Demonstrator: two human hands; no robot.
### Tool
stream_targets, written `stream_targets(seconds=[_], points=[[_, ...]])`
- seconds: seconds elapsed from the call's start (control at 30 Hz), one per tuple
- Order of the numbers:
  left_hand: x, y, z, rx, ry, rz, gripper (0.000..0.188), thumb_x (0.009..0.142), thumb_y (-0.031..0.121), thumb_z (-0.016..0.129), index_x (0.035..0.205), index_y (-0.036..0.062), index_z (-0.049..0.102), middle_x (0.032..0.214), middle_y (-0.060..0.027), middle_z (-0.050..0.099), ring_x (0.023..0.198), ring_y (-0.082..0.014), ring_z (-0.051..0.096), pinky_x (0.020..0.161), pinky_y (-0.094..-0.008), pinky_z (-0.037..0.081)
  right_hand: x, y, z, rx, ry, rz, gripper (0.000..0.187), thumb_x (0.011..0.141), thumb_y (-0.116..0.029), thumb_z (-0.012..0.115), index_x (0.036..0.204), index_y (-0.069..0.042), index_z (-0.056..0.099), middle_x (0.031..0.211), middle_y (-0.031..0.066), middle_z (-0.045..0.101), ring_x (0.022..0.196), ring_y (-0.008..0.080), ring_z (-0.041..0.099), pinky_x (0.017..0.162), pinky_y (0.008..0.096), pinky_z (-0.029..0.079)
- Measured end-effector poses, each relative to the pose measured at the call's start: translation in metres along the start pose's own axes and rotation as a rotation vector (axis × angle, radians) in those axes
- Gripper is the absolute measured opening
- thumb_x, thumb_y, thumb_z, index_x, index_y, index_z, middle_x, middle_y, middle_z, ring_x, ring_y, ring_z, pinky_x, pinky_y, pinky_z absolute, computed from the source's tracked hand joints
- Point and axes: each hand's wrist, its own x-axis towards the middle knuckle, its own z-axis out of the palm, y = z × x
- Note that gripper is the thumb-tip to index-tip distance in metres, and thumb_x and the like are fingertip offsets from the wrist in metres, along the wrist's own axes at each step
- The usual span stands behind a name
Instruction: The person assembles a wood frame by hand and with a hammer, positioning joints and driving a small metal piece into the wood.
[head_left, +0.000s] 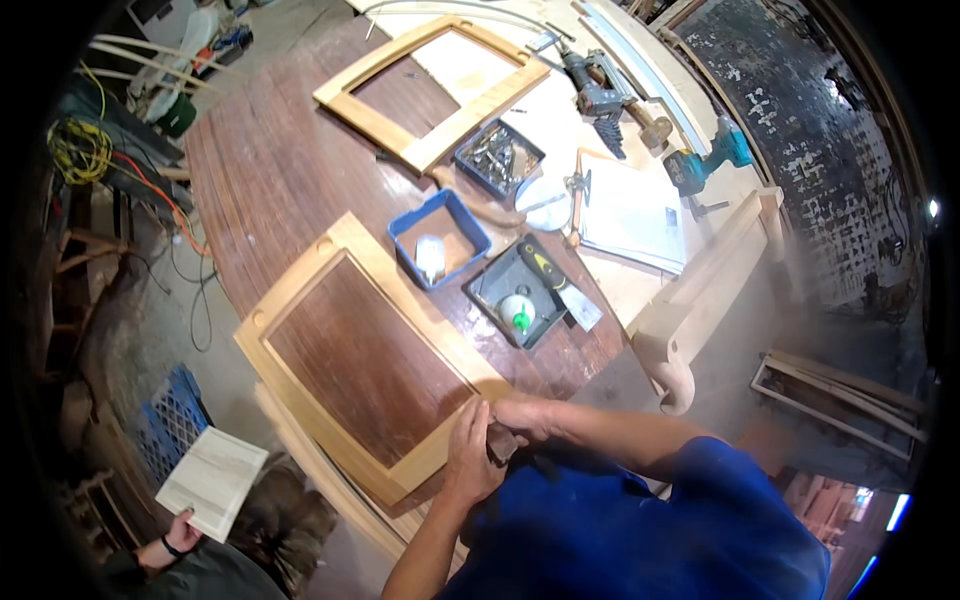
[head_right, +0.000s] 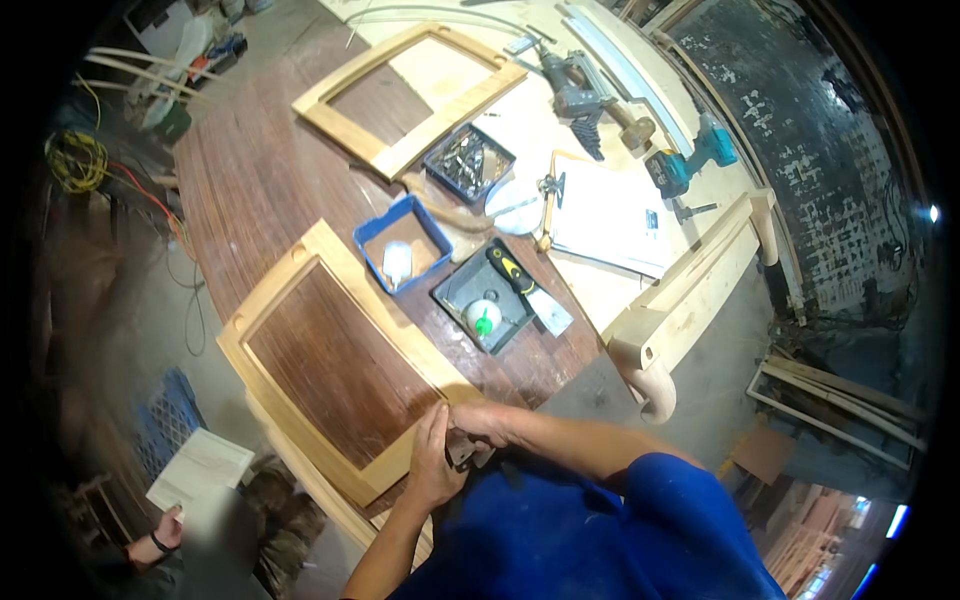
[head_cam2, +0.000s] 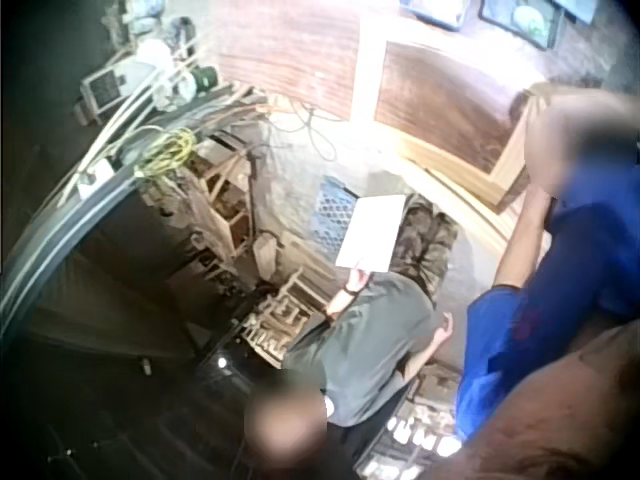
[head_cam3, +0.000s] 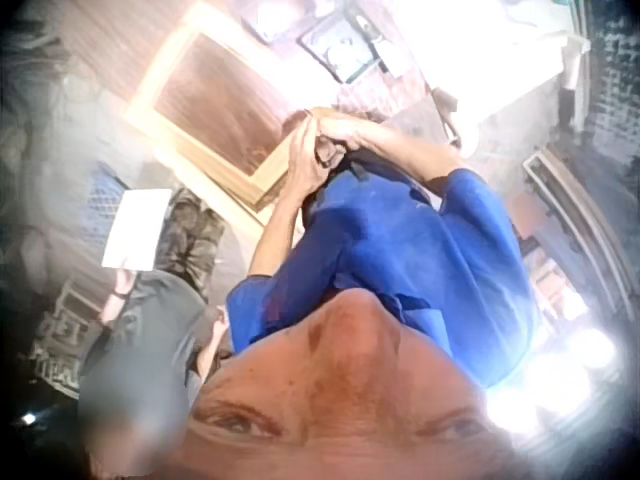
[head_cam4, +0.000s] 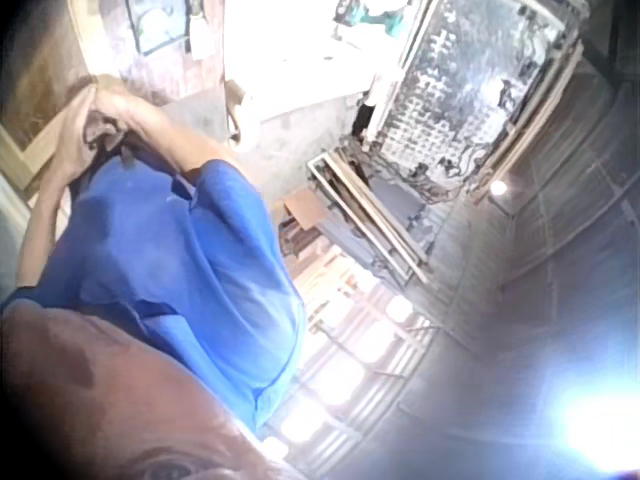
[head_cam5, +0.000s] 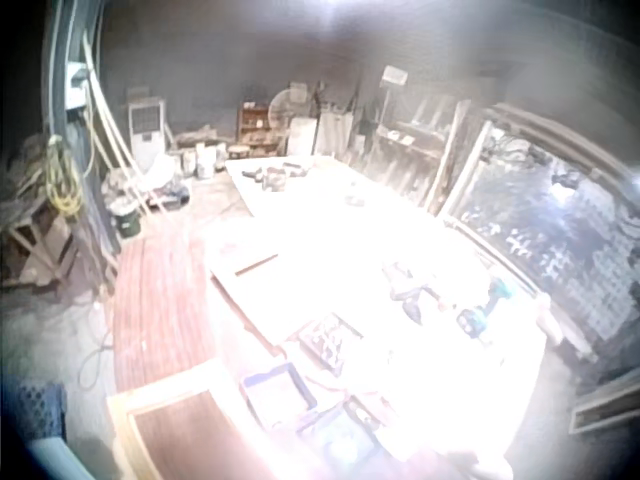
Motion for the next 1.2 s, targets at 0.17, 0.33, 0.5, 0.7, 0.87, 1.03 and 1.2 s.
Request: stream_targets(seconds=[0.17,0.33,0.5,0.7,0.87,1.03,1.2], points=[[0.014,-0.005,0.006,-0.014,-0.003,0.019,0.065,0.086,-0.001,0.069,0.145,-0.0027,0.044,0.140,-0.0260,0.052,0.130,-0.0417,0.052,0.111,-0.0442,0.041,0.014,0.000,-0.009,0.001,-0.165,-0.037,0.039,0.099,-0.044,0.041,0.067,-0.023,0.050,0.058,-0.0026,0.049,0.044,0.0073,0.035,0.040,0.0242,0.021],[0.022,-0.015,0.027,-0.148,0.082,-0.044,0.044,0.081,0.004,0.075,0.123,0.0015,0.061,0.117,-0.0209,0.064,0.111,-0.0384,0.063,0.096,-0.0434,0.050,0.015,0.027,-0.043,0.165,-0.246,-0.008,0.053,0.104,-0.054,0.037,0.092,-0.010,0.063,0.072,-0.0024,0.058,0.057,0.0064,0.051,0.045,0.0221,0.035],[0.038,0.016,0.017,0.115,0.203,0.015,0.036,0.075,0.000,0.073,0.109,0.0036,0.061,0.096,-0.0170,0.063,0.089,-0.0377,0.062,0.077,-0.0438,0.051,-0.016,0.038,-0.074,-0.179,-0.124,-0.215,0.037,0.101,-0.036,0.049,0.103,-0.004,0.068,0.081,0.0021,0.064,0.061,0.0116,0.053,0.051,0.0280,0.044],[0.035,0.005,0.023,0.473,0.058,-0.150,0.028,0.071,0.013,0.081,0.093,0.0033,0.065,0.086,-0.0180,0.062,0.084,-0.0400,0.059,0.074,-0.0485,0.048,-0.043,0.044,-0.124,-0.444,0.070,-0.528,0.033,0.098,-0.033,0.056,0.106,-0.004,0.068,0.094,0.0089,0.069,0.086,0.0200,0.067,0.078,0.0358,0.054],[0.022,-0.003,0.024,0.606,-0.104,-0.257,0.035,0.065,0.021,0.086,0.086,0.0025,0.065,0.087,-0.0194,0.061,0.085,-0.0410,0.061,0.073,-0.0495,0.050,-0.100,0.037,-0.159,-0.392,0.255,-0.601,0.032,0.095,-0.032,0.064,0.114,-0.006,0.068,0.100,0.0123,0.071,0.095,0.0223,0.068,0.085,0.0338,0.053],[0.012,-0.019,0.041,0.609,-0.154,-0.239,0.036,0.065,0.024,0.087,0.081,0.0006,0.063,0.088,-0.0214,0.061,0.084,-0.0426,0.062,0.073,-0.0503,0.051,-0.153,0.065,-0.192,-0.168,0.673,-0.821,0.025,0.093,-0.024,0.068,0.107,-0.003,0.068,0.084,0.0085,0.071,0.078,0.0177,0.068,0.072,0.0325,0.055],[0.015,0.003,0.061,0.614,-0.176,-0.188,0.035,0.070,0.024,0.085,0.079,-0.0001,0.061,0.085,-0.0227,0.060,0.081,-0.0443,0.061,0.073,-0.0500,0.050,-0.168,0.141,-0.233,0.060,1.087,-0.821,0.025,0.092,-0.021,0.068,0.107,-0.001,0.068,0.086,0.0099,0.071,0.078,0.0164,0.067,0.071,0.0309,0.054]])
